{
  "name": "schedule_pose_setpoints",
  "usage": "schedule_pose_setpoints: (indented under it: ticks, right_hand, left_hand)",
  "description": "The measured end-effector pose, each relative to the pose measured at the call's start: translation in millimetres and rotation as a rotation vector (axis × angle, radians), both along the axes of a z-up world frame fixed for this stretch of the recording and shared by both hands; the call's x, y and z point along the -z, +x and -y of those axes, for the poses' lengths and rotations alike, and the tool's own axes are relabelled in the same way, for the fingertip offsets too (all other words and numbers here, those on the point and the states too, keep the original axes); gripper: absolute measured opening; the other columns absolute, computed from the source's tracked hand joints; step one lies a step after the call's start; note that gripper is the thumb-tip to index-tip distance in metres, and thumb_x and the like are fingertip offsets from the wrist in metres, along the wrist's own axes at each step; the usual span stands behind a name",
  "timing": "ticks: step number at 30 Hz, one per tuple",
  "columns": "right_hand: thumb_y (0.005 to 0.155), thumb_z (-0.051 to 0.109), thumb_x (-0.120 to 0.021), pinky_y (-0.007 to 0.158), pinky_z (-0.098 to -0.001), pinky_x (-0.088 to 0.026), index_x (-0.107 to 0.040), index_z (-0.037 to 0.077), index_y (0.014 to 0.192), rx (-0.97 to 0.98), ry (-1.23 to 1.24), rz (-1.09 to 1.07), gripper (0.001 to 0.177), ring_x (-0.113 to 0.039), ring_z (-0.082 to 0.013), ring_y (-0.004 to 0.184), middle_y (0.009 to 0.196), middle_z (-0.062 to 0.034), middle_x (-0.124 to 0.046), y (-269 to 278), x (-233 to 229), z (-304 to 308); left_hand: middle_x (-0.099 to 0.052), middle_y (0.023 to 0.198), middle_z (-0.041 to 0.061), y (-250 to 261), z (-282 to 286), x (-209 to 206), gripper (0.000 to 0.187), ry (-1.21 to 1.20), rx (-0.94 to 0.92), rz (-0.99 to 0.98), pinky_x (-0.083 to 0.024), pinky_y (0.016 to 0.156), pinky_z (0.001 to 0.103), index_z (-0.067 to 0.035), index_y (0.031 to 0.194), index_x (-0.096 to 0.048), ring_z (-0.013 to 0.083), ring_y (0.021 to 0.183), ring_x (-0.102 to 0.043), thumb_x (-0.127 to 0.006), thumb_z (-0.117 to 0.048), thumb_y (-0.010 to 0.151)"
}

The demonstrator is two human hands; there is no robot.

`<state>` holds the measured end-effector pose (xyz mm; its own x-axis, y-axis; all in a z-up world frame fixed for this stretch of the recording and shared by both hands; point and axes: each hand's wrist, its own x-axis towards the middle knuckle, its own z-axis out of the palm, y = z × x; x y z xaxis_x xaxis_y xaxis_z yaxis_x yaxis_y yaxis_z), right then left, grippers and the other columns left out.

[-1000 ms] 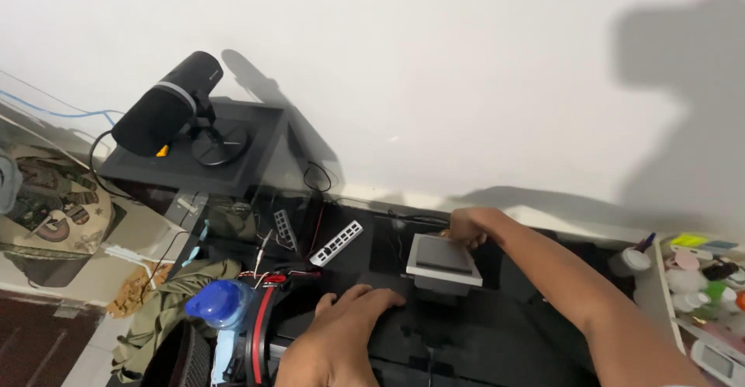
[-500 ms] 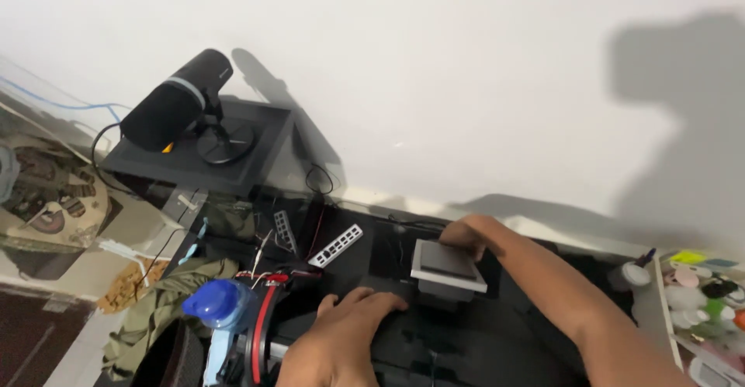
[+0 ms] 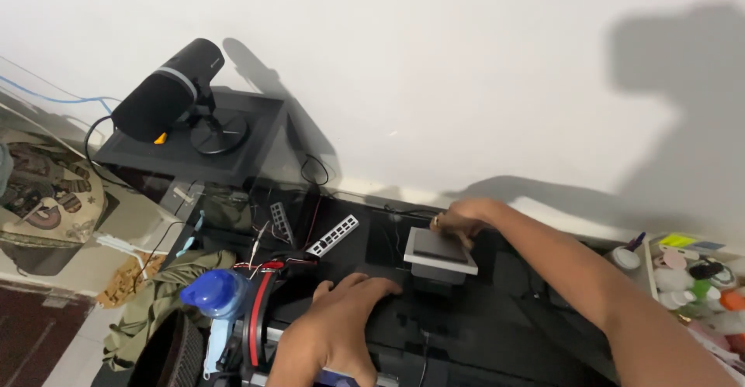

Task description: The recorder cleans a computer monitor, keyboard, and the surrounding desk area using a yellow cloth.

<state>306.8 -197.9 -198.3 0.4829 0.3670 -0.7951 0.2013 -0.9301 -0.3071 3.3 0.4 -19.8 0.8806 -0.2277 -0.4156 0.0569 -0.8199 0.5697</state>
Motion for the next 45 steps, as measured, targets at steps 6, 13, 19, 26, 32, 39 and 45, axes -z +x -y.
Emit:
schedule_pose_setpoints:
  ticks: [6, 13, 19, 26, 32, 39, 45]
  right_hand:
    - [0.099, 0.041, -0.046, 0.068, -0.0363, -0.061, -0.065, 0.002, 0.118, 0.177, 0.057, -0.102, 0.047, -0.072, -0.0246, 0.077, 0.100, -0.0146, -0.070, -22, -31, 10]
    - [0.105, 0.023, -0.048, 0.048, -0.0313, -0.048, -0.059, -0.003, 0.094, 0.488, 0.472, -0.276, 0.030, -0.051, -0.0191, 0.055, 0.076, -0.0108, -0.056, -33, 15, 57]
    - [0.103, 0.023, -0.047, 0.055, -0.0332, -0.049, -0.056, 0.003, 0.104, 0.860, 0.615, -0.180, 0.023, -0.047, -0.0159, 0.063, 0.083, -0.0059, -0.051, -78, -20, 46]
    - [0.104, 0.027, -0.045, 0.091, -0.0426, -0.061, -0.047, -0.005, 0.128, 0.903, 0.581, -0.103, 0.040, -0.066, -0.0294, 0.097, 0.108, -0.0181, -0.058, -121, -66, 67]
    - [0.101, 0.028, -0.048, 0.096, -0.0422, -0.059, -0.049, -0.010, 0.138, 0.882, 0.758, -0.155, 0.053, -0.072, -0.0309, 0.112, 0.123, -0.0258, -0.068, -173, -136, 80]
    - [0.097, 0.023, -0.062, 0.090, -0.0395, -0.058, -0.070, 0.007, 0.124, 0.498, 0.686, 0.233, 0.033, -0.071, -0.0282, 0.099, 0.116, -0.0186, -0.073, -218, -180, 84]
    - [0.080, 0.016, -0.081, 0.088, -0.0368, -0.053, -0.073, 0.007, 0.094, -0.353, 0.671, 1.094, 0.019, -0.061, -0.0224, 0.104, 0.110, -0.0075, -0.062, -212, -153, 63]
  left_hand:
    - [-0.056, 0.140, 0.010, -3, -2, 6, 0.112, 0.012, 0.021, 0.039, -0.023, 0.116, 0.057, -0.022, 0.144, -0.051, 0.0297, 0.145, -0.040, -0.093, -0.026, 0.040]
    - [-0.059, 0.135, 0.007, -2, 5, -15, 0.111, 0.062, -0.006, -0.027, -0.034, 0.113, 0.044, -0.026, 0.143, -0.052, 0.0281, 0.131, -0.054, -0.085, -0.025, 0.037]
    - [-0.058, 0.137, 0.009, -4, 3, -14, 0.114, 0.084, 0.027, -0.044, -0.036, 0.109, 0.042, -0.025, 0.145, -0.050, 0.0296, 0.132, -0.052, -0.085, -0.027, 0.037]
    - [-0.062, 0.133, 0.011, -6, 0, -4, 0.114, 0.079, 0.032, -0.015, -0.036, 0.109, 0.045, -0.024, 0.145, -0.052, 0.0303, 0.129, -0.055, -0.084, -0.027, 0.035]
    - [-0.062, 0.131, 0.012, -5, -1, -6, 0.114, 0.105, 0.045, -0.025, -0.039, 0.108, 0.047, -0.024, 0.145, -0.051, 0.0316, 0.128, -0.056, -0.083, -0.028, 0.036]
    - [-0.064, 0.132, 0.012, -4, 0, -2, 0.114, 0.126, 0.066, -0.013, -0.036, 0.111, 0.053, -0.024, 0.146, -0.051, 0.0308, 0.131, -0.055, -0.084, -0.030, 0.037]
    - [-0.062, 0.131, 0.014, -4, 0, 4, 0.115, 0.118, 0.045, -0.009, -0.034, 0.112, 0.054, -0.025, 0.146, -0.051, 0.0328, 0.128, -0.056, -0.085, -0.029, 0.037]
